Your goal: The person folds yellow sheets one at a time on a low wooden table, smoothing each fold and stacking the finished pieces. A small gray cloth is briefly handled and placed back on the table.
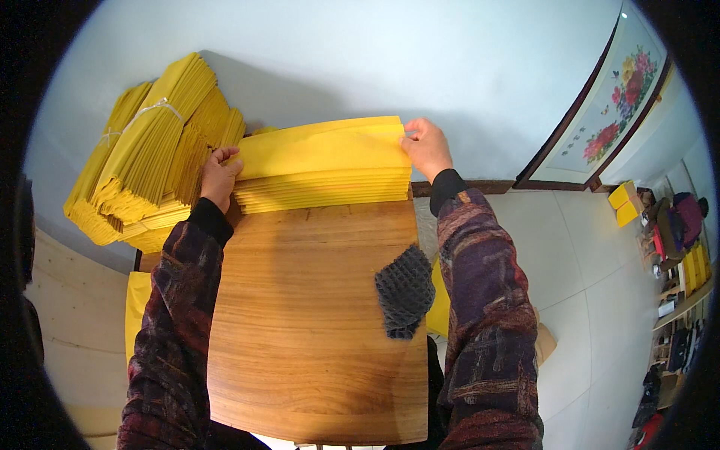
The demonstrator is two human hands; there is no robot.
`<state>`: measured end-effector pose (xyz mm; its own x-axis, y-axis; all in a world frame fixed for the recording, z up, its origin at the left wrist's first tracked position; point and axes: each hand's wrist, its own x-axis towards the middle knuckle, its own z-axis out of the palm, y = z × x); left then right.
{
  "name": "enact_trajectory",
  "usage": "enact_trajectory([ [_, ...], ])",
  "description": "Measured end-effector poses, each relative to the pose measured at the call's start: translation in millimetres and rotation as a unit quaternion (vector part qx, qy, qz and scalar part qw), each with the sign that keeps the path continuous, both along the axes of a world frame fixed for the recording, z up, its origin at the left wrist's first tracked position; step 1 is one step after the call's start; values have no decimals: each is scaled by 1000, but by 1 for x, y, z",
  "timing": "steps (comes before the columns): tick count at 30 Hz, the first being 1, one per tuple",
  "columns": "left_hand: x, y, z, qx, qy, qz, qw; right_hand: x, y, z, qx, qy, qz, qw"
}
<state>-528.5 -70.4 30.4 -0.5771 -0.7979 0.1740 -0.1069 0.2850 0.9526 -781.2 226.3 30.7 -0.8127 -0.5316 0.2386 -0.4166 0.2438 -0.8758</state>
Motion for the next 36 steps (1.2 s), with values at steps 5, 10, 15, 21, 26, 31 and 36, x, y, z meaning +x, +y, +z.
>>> enact_trajectory([
  [5,1,2,-11,20,2,-8,1000,1,1,-8,7,-2,-8,1000],
  [10,2,-2,-17,23,-11,-3,1000,-3,0,-12,27,9,-22,999],
  [15,0,-2,-23,-2,-1,11,1000,-5,0,-17,28,-1,-26,999],
  [21,-7,-8,-31,-71,10,47,996,-10,0,-24,30,-5,-32,999],
  [26,-6,1,-22,-202,-37,59,977,2,-1,-13,64,53,-69,994],
  [31,-26,11,10,-397,-51,-61,914,23,-21,13,85,297,-76,948],
  [36,-54,18,21,-411,-333,-124,839,39,-64,10,176,365,10,914],
])
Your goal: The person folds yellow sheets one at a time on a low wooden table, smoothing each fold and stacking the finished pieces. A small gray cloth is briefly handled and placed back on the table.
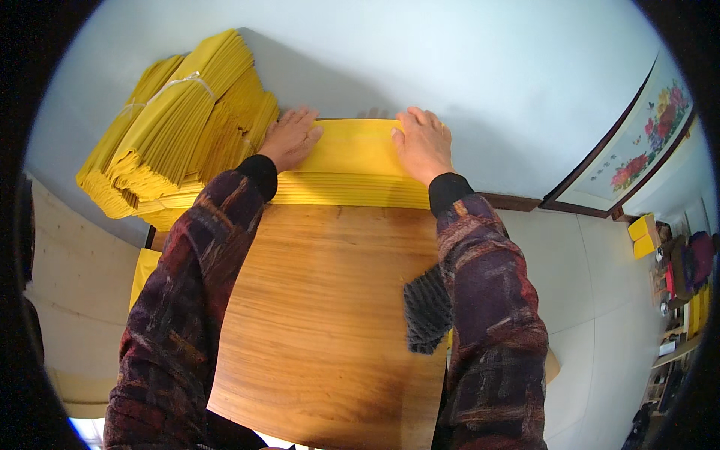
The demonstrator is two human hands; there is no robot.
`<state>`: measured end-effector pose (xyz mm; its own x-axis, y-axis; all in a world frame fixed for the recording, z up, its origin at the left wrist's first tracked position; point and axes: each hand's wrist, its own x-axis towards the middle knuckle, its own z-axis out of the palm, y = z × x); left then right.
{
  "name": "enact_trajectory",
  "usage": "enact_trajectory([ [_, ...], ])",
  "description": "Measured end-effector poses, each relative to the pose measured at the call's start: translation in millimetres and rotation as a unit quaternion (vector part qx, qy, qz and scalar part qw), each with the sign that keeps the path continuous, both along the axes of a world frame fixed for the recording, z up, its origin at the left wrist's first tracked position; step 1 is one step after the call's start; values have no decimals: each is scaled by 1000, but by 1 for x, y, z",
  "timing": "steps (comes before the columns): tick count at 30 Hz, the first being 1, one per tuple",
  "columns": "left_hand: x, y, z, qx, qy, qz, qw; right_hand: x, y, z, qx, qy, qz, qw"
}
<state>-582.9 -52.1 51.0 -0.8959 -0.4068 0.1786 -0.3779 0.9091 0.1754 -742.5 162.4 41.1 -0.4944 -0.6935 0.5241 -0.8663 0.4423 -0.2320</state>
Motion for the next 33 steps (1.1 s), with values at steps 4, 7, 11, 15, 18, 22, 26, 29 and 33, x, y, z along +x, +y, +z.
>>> enact_trajectory([
  [4,-4,-10,1,54,-72,53,995,-1,-2,-10,160,-96,-73,980],
  [7,-2,-19,1,73,-93,58,991,-2,0,-14,167,-121,-80,975],
  [11,0,-24,-1,75,-91,45,992,0,1,-15,168,-118,-80,975],
  [15,2,-21,-8,62,-69,21,995,2,1,-14,179,-106,-82,975],
  [18,6,-17,-18,63,-61,13,996,2,0,-16,189,-96,-84,974],
  [22,12,-10,-35,65,-44,36,996,6,-1,-26,193,-80,-94,973],
  [26,14,-10,-48,41,-18,34,998,4,1,-38,171,-51,-82,981],
  [29,14,-10,-56,23,8,39,999,1,0,-44,156,-46,-75,984],
  [33,14,-12,-57,21,6,31,999,1,-1,-39,180,-69,-76,978],
])
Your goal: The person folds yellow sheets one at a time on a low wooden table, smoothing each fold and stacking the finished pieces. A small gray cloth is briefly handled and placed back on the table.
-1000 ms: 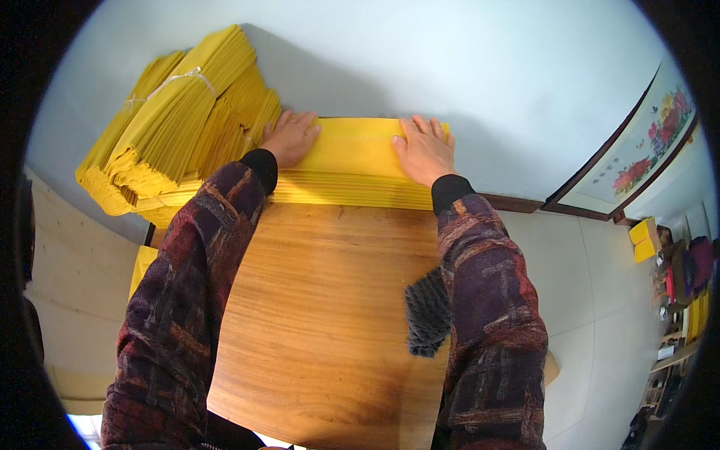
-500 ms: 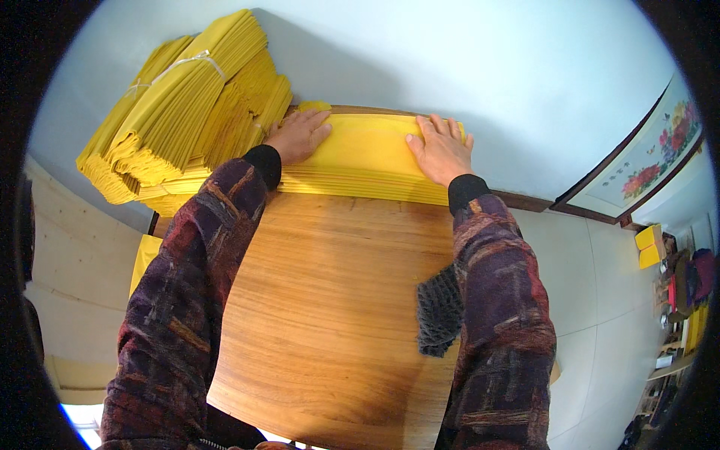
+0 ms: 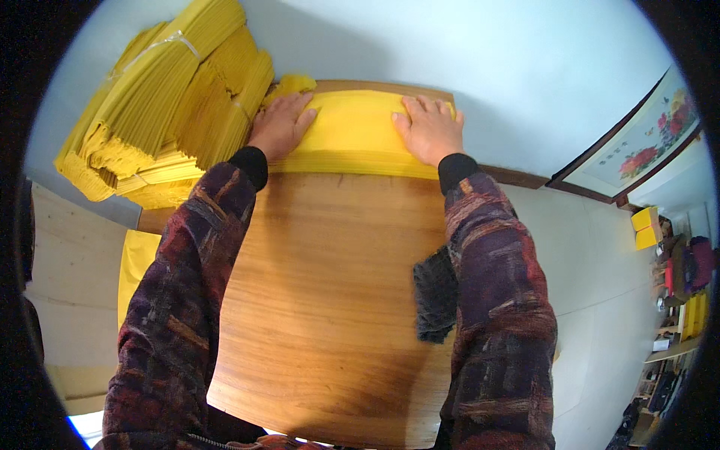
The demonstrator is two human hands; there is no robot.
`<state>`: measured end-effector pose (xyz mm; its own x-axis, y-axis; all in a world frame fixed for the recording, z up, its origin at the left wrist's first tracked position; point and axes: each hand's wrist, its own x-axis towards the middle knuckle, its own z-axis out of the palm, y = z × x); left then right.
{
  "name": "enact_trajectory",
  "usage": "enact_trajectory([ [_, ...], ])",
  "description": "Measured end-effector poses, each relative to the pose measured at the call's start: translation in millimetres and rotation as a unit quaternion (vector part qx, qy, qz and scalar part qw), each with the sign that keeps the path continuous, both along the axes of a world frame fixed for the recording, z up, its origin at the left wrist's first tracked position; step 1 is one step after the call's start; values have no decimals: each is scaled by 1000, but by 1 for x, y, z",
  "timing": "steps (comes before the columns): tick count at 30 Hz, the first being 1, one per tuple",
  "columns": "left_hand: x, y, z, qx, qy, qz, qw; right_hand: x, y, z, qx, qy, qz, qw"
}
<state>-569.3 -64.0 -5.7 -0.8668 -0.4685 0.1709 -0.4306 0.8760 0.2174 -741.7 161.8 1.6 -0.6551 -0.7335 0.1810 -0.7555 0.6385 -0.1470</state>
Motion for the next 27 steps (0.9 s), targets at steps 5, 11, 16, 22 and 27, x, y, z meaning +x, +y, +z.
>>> enact_trajectory([
  [5,-4,-5,8,32,-39,-6,999,11,-2,23,57,-48,-21,997],
  [11,9,-9,57,57,120,-86,987,33,33,56,-174,-54,6,983],
  [16,138,67,78,139,154,-263,942,138,144,37,-253,-89,80,960],
  [22,343,187,70,420,43,-152,894,259,205,5,-100,46,-21,994],
  [27,450,267,44,582,10,-37,812,251,187,-30,-91,141,-65,984],
])
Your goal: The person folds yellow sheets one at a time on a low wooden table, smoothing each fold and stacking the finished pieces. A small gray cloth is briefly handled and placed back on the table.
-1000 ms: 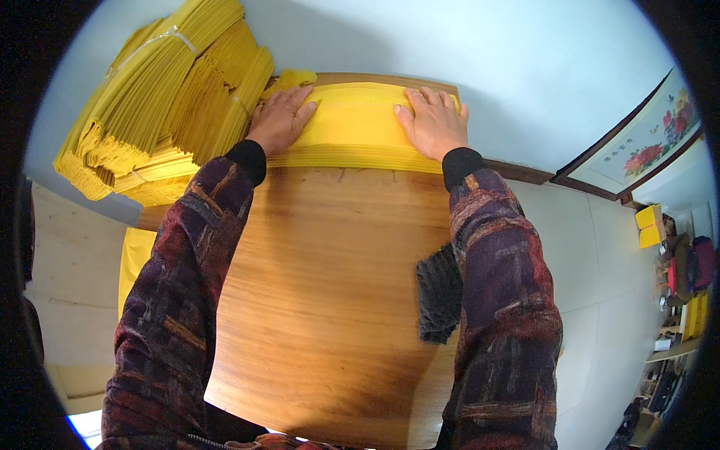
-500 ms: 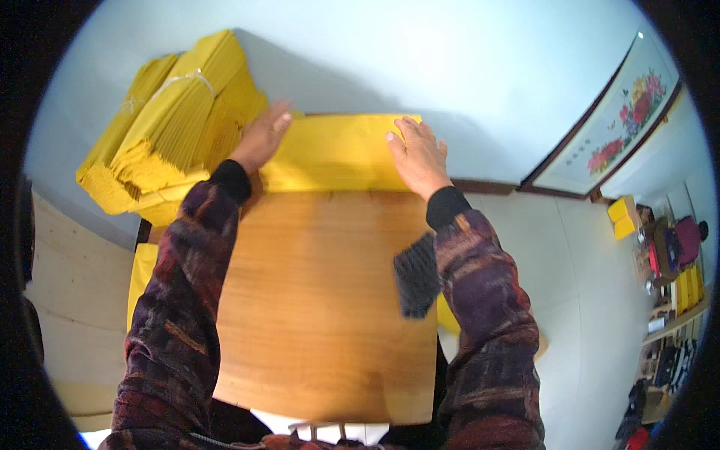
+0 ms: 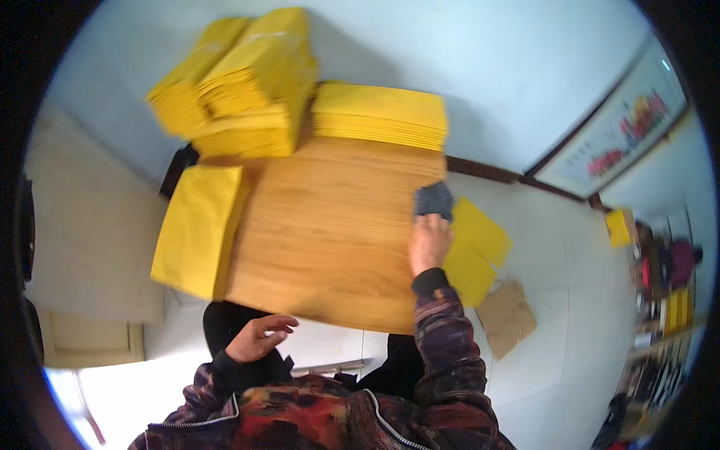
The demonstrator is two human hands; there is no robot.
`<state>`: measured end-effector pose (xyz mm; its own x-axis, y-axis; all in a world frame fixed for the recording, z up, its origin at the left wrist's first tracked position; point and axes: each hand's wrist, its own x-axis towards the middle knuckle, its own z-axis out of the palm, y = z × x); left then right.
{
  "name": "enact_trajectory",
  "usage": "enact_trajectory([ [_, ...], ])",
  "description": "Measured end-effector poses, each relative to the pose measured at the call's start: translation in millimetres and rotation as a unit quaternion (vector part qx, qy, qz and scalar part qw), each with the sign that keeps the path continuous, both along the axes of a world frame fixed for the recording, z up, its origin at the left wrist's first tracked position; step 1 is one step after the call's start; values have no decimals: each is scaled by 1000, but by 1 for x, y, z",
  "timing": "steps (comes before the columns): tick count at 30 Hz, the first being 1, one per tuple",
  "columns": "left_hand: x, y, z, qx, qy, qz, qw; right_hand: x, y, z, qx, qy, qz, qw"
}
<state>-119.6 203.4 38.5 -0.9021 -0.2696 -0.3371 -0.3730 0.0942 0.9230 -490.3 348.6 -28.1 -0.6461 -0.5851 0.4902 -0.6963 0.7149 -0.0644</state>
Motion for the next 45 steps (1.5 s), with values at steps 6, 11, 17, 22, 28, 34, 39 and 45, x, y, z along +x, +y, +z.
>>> enact_trajectory([
  [6,51,26,-17,-118,87,0,989,-17,4,3,-53,-69,36,996],
  [11,69,30,-22,-120,97,33,988,-3,0,24,15,-97,-18,995],
  [17,83,18,-49,56,150,145,976,26,-6,42,11,-55,28,998],
  [22,90,-4,-63,63,154,253,953,124,-50,33,0,-231,199,952],
  [28,108,-38,-61,-146,201,450,858,264,-122,36,-3,-208,489,847],
  [34,123,-80,-66,-225,192,564,771,302,-177,59,97,-135,504,848],
  [39,123,-92,-65,-273,204,556,758,305,-195,65,193,-129,487,842],
  [45,127,-100,-75,-312,210,557,741,293,-189,59,108,-177,505,838],
])
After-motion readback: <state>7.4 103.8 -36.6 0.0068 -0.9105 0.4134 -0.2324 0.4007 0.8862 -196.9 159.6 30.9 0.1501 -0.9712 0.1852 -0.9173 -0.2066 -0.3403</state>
